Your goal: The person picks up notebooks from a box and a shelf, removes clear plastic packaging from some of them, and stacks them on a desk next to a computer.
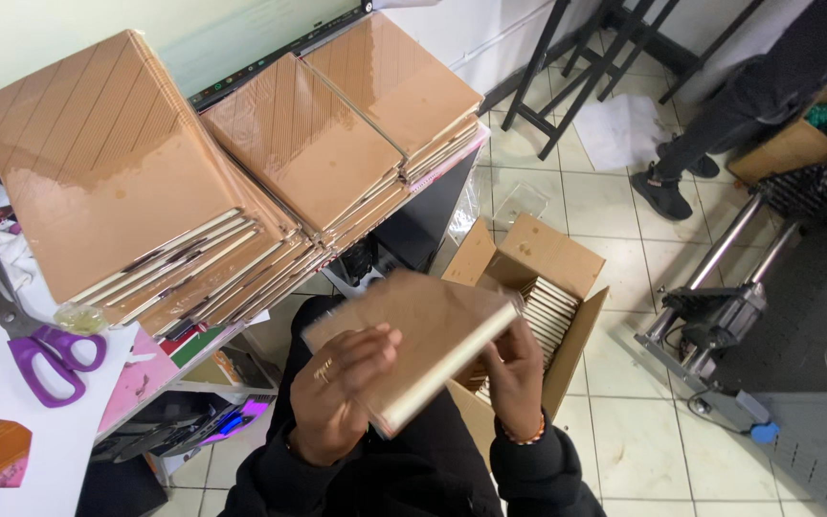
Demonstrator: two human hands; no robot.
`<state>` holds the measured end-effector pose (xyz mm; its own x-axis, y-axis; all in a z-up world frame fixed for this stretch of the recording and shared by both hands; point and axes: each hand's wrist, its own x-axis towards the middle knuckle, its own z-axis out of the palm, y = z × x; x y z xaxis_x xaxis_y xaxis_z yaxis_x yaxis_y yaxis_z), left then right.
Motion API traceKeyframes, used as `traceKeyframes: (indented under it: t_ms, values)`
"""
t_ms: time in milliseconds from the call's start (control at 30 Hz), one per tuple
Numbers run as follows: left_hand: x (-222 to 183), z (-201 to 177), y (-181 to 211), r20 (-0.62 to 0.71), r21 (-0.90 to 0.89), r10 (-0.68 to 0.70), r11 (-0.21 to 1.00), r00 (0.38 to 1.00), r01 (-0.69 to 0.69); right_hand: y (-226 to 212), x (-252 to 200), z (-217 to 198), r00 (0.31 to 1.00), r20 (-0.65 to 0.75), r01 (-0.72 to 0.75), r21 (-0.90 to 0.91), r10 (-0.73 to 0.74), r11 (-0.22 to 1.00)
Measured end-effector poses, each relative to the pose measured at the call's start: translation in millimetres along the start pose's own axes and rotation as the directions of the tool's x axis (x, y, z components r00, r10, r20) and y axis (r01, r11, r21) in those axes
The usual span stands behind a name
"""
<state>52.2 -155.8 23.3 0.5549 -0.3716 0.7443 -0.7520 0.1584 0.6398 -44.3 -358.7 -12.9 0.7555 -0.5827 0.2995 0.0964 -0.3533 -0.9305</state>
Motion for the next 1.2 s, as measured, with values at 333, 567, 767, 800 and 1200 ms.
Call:
traceKeyframes:
  t_ms: [333, 567, 767, 800, 1200]
  values:
    - [-52, -55, 13, 0.357, 0.468, 0.41, 0.699, 0.839, -0.541, -38, -36, 6, 0.902, 0.305, -0.431, 0.644, 0.304, 0.632]
    - [-54, -74, 36, -0.519, -0.151, -0.402, 0.912, 0.754, 0.382, -17, -55, 28, 0.927, 0.242, -0.376, 0.627, 0.288, 0.683]
    - [-66, -100, 36, -0.009, -0.565, -0.752, 0.548, 0.659, 0.617, 28, -61, 47, 0.939, 0.296, -0.335, 0.677, 0.175, 0.656]
    - [-65, -102, 39, -0.029, -0.564, -0.752, 0.556, 0.658, 0.611, 29, -58, 51, 0.935, 0.313, -0.343, 0.676, 0.168, 0.652]
    - [-86, -110, 63, -0.424, -0.543, -0.695, 0.708, 0.581, 0.452, -20, -29, 81, 0.979, 0.089, 0.168, 0.146, -0.182, 0.975]
